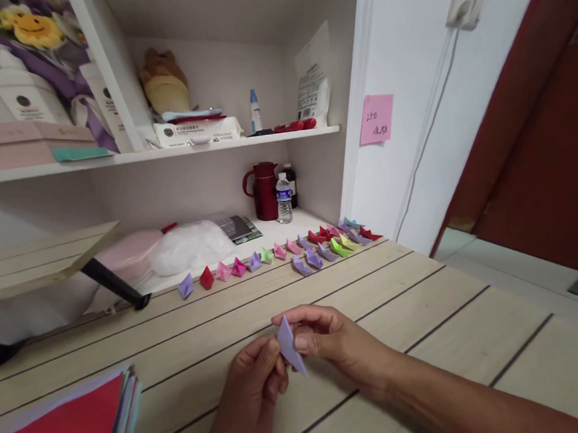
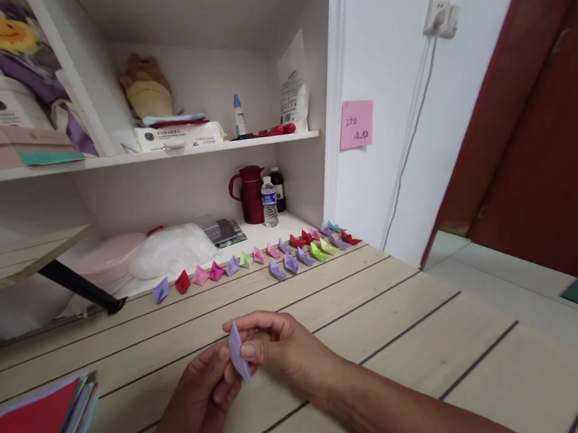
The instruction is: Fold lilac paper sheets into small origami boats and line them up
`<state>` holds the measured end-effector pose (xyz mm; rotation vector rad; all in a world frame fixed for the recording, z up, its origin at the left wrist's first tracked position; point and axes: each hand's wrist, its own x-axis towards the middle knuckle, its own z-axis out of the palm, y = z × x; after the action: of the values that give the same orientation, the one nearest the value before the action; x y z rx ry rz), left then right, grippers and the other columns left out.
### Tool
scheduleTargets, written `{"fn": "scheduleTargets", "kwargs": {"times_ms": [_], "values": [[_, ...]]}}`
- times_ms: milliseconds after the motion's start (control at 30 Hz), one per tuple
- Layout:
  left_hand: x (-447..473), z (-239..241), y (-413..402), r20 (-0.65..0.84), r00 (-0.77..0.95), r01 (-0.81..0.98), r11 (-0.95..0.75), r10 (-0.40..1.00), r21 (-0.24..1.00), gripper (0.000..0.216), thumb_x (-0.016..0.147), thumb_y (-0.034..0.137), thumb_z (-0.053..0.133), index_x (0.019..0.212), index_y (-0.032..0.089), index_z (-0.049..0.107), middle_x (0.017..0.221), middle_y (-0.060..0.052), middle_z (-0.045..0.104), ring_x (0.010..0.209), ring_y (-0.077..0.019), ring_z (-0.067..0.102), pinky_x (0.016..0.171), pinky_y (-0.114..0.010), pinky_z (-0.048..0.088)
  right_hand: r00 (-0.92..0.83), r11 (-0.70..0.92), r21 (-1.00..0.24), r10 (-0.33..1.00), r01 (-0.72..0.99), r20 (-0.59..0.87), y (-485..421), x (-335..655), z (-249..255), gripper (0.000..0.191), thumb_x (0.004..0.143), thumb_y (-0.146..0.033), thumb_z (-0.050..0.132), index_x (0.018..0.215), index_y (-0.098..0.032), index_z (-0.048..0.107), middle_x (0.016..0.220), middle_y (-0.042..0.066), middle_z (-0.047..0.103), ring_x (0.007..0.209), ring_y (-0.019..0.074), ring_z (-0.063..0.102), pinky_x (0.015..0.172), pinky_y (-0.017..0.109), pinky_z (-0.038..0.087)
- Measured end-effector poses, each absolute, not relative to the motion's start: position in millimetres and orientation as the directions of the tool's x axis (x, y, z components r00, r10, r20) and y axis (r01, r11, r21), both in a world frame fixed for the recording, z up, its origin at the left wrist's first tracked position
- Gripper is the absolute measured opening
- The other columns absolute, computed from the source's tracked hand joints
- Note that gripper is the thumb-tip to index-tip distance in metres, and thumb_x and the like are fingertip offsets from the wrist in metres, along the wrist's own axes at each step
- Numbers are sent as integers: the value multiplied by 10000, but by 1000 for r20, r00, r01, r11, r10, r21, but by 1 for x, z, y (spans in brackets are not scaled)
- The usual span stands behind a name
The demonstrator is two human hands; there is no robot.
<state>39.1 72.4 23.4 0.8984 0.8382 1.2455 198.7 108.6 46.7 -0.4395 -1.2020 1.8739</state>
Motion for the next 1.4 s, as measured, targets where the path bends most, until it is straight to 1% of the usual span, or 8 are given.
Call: {"fn": "scheduleTargets", "kwargs": {"times_ms": [167, 300, 500, 600, 767, 967, 1233, 1400], "values": [[37, 22, 71, -43, 184, -404, 115, 982, 907, 446, 829, 469, 677, 523, 199, 497, 497, 55, 381, 547, -107, 289, 575, -270, 279, -594, -264, -833, 799, -486, 93, 107, 196, 45, 335, 684, -315, 872, 968, -168, 773, 745, 33, 738, 634, 147, 678, 636, 274, 507], [36, 19, 72, -46, 192, -407, 123, 980, 905, 415, 839, 435, 675, 544, 188, 521, 507, 55, 399, 552, -101, 297, 579, -265, 287, -566, -230, -867, 822, -443, 71, 107, 194, 47, 297, 699, -322, 860, 926, -148, 778, 651, 29, 716, 584, 148, 669, 610, 274, 508], [39, 23, 75, -18, 122, -451, 72, 992, 890, 390, 858, 446, 646, 591, 196, 511, 562, 54, 416, 599, -107, 319, 607, -256, 328, -560, -175, -882, 820, -438, 115, 106, 196, 50, 408, 750, -387, 823, 1081, -162, 739, 823, 51, 740, 681, 140, 679, 657, 267, 512], [40, 26, 73, -17, 136, -425, 74, 991, 902, 393, 839, 443, 671, 575, 189, 528, 573, 32, 476, 599, -110, 347, 595, -262, 326, -591, -165, -878, 791, -450, 155, 105, 197, 49, 453, 734, -363, 841, 1123, -169, 714, 783, 43, 736, 682, 159, 690, 654, 276, 501], [39, 24, 70, -21, 143, -410, 78, 989, 909, 372, 843, 432, 668, 587, 189, 553, 562, 37, 467, 580, -107, 329, 598, -263, 321, -589, -188, -872, 797, -452, 133, 106, 198, 46, 401, 733, -290, 843, 1092, -144, 737, 716, 45, 743, 639, 151, 685, 640, 271, 501], [37, 24, 69, -7, 172, -411, 78, 985, 908, 404, 851, 435, 651, 547, 196, 534, 566, 23, 480, 596, -120, 356, 607, -273, 320, -618, -203, -854, 769, -479, 164, 107, 197, 44, 407, 754, -283, 829, 1128, -157, 732, 736, 57, 756, 655, 161, 703, 628, 265, 507], [36, 25, 71, -12, 205, -403, 95, 979, 910, 401, 858, 426, 645, 546, 194, 546, 538, 31, 461, 592, -121, 371, 605, -269, 321, -622, -221, -854, 769, -472, 145, 108, 196, 44, 447, 698, -302, 875, 1099, -154, 742, 723, 47, 753, 619, 151, 690, 598, 257, 512], [37, 27, 69, 0, 218, -405, 91, 976, 910, 405, 864, 410, 637, 534, 197, 540, 541, 23, 467, 619, -133, 408, 628, -277, 342, -619, -206, -877, 775, -433, 124, 106, 199, 47, 404, 712, -286, 862, 1073, -150, 743, 750, 44, 748, 658, 147, 688, 628, 261, 522]]}}
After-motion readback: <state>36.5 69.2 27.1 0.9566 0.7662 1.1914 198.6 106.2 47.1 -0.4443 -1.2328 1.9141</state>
